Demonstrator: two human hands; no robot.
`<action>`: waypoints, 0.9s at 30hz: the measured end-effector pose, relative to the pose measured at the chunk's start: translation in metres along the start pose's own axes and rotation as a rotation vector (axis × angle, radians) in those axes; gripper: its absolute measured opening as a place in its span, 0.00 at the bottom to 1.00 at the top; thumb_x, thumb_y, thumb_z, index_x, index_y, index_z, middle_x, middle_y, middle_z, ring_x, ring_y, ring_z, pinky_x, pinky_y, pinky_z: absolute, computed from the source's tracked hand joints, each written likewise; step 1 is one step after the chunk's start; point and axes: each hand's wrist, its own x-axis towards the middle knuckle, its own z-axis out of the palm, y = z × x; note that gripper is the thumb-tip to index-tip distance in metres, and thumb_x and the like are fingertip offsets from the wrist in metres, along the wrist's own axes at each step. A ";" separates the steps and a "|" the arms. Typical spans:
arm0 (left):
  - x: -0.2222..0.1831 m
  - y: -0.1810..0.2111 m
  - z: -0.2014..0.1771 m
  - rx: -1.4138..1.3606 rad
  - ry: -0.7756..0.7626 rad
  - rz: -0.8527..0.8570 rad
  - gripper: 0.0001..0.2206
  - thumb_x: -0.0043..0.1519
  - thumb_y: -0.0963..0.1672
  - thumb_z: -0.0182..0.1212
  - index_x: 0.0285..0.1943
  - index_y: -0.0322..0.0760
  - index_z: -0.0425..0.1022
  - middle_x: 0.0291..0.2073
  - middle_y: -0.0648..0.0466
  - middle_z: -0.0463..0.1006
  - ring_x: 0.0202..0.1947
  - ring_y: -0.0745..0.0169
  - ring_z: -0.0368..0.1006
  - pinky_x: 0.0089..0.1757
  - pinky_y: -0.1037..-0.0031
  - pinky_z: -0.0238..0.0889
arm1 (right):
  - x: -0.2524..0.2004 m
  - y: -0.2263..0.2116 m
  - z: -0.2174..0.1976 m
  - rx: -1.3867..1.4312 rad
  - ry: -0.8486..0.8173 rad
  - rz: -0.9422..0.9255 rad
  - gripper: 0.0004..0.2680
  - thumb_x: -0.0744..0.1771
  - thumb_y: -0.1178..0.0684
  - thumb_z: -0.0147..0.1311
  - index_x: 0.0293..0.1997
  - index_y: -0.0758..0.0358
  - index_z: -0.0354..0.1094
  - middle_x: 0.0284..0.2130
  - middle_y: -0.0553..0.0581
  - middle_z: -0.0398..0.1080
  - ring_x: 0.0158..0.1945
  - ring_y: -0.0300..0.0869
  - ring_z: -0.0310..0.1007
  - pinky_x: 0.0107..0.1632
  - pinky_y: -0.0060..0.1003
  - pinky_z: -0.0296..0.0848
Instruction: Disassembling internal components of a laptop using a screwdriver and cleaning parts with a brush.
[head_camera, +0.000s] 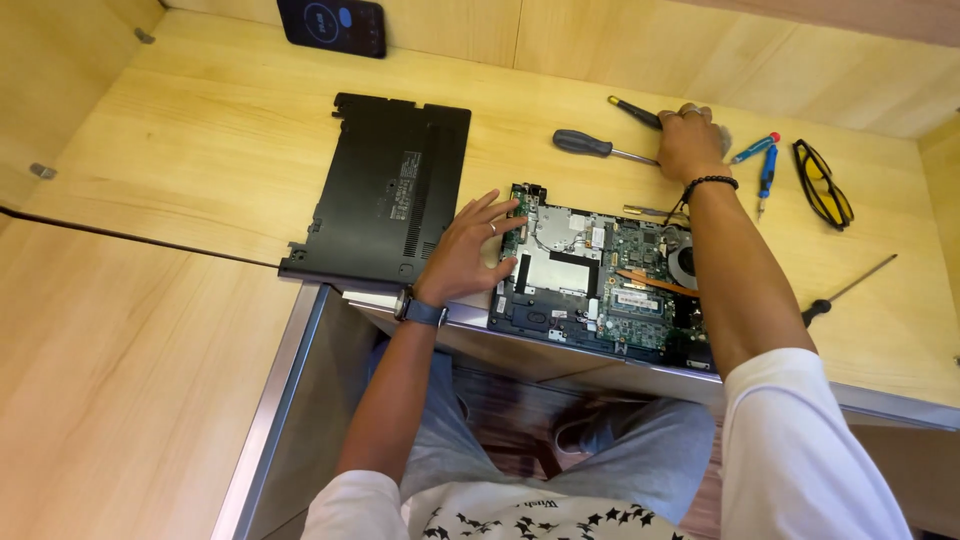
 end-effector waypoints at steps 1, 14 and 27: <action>0.000 0.000 -0.001 -0.006 -0.003 0.002 0.26 0.53 0.43 0.69 0.64 0.47 0.77 0.66 0.48 0.72 0.72 0.31 0.55 0.67 0.38 0.44 | -0.005 -0.005 -0.017 -0.004 -0.004 0.004 0.19 0.65 0.56 0.51 0.64 0.62 0.71 0.51 0.71 0.71 0.57 0.66 0.67 0.50 0.61 0.72; 0.003 0.014 -0.005 0.069 -0.129 -0.012 0.30 0.48 0.49 0.78 0.64 0.48 0.78 0.69 0.47 0.69 0.74 0.35 0.53 0.67 0.38 0.40 | -0.232 -0.091 -0.161 1.672 -0.084 -0.077 0.06 0.64 0.67 0.59 0.43 0.66 0.75 0.37 0.60 0.77 0.44 0.43 0.77 0.50 0.37 0.77; 0.002 0.014 -0.004 0.044 -0.127 -0.032 0.31 0.48 0.49 0.79 0.64 0.49 0.78 0.69 0.47 0.69 0.73 0.36 0.54 0.68 0.39 0.41 | -0.247 -0.134 -0.133 1.081 0.363 -0.280 0.06 0.64 0.62 0.68 0.42 0.67 0.77 0.31 0.63 0.77 0.37 0.53 0.81 0.36 0.39 0.80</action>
